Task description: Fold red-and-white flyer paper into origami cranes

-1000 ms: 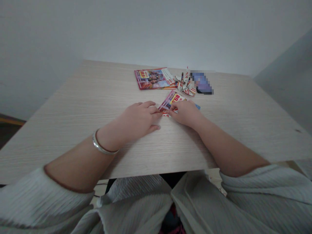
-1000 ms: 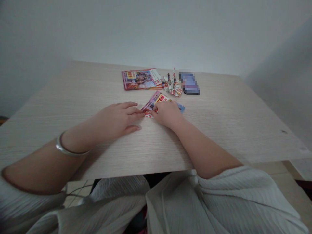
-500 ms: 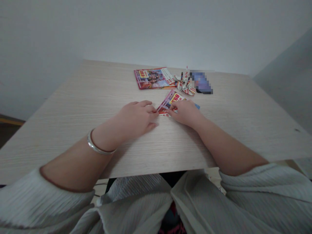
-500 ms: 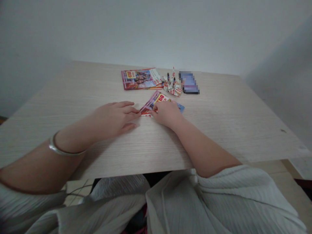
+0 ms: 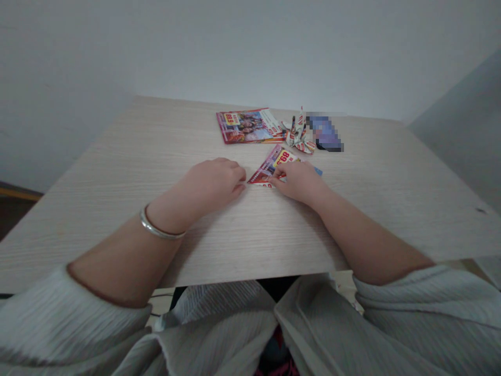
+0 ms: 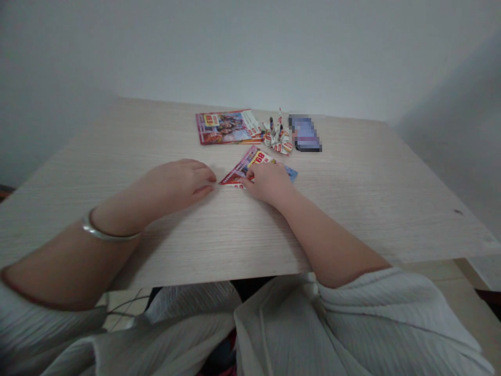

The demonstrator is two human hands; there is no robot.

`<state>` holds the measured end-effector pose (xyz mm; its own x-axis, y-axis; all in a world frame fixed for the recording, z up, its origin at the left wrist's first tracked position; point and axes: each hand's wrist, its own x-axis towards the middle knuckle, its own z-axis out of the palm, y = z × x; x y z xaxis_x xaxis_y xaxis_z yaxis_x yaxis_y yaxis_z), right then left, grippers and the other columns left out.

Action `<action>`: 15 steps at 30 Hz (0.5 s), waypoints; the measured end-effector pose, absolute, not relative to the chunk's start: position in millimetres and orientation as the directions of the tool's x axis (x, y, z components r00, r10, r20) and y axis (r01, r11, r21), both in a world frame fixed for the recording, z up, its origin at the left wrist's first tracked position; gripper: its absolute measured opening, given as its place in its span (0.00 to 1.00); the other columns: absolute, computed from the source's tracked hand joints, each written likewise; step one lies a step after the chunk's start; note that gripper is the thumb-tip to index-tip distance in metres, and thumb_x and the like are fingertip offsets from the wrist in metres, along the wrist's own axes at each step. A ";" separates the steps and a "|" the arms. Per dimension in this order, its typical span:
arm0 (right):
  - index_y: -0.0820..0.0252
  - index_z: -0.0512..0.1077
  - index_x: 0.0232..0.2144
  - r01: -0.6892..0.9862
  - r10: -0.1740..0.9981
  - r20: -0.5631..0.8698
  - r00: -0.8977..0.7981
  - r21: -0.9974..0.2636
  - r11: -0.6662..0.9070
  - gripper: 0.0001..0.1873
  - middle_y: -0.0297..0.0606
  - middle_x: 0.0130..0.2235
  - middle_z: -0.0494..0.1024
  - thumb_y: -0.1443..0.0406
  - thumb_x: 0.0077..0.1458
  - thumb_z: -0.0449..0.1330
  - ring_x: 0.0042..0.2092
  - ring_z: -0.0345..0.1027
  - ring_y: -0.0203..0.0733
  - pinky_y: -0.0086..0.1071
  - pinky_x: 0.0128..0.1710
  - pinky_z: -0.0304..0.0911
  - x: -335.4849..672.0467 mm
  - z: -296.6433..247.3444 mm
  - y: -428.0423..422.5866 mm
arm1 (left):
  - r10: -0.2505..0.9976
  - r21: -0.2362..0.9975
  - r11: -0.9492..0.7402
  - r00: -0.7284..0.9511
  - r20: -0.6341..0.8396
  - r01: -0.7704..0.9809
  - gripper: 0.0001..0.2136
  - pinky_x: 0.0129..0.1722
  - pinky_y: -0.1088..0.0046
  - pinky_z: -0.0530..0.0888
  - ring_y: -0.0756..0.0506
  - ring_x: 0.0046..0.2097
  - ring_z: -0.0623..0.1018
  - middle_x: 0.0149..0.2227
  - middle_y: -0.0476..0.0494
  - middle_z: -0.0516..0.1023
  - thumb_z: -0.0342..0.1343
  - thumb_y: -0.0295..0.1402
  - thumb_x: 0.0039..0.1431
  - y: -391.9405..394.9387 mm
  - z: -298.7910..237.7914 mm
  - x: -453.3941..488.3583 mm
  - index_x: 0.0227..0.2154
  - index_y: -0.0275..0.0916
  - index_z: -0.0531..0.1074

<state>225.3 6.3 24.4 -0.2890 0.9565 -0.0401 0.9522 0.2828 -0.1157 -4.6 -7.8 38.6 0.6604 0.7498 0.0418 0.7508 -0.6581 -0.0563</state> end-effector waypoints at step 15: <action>0.57 0.82 0.42 0.938 0.947 -0.021 -0.320 -0.145 0.314 0.15 0.45 0.47 0.86 0.56 0.68 0.57 0.49 0.78 0.52 0.41 0.48 0.63 225.3 22.6 2.5 | 0.721 0.081 -0.689 0.670 0.177 0.721 0.13 0.51 0.59 0.76 0.39 0.44 0.80 0.40 0.37 0.84 0.51 0.32 0.69 8.9 19.5 3.7 0.40 0.35 0.81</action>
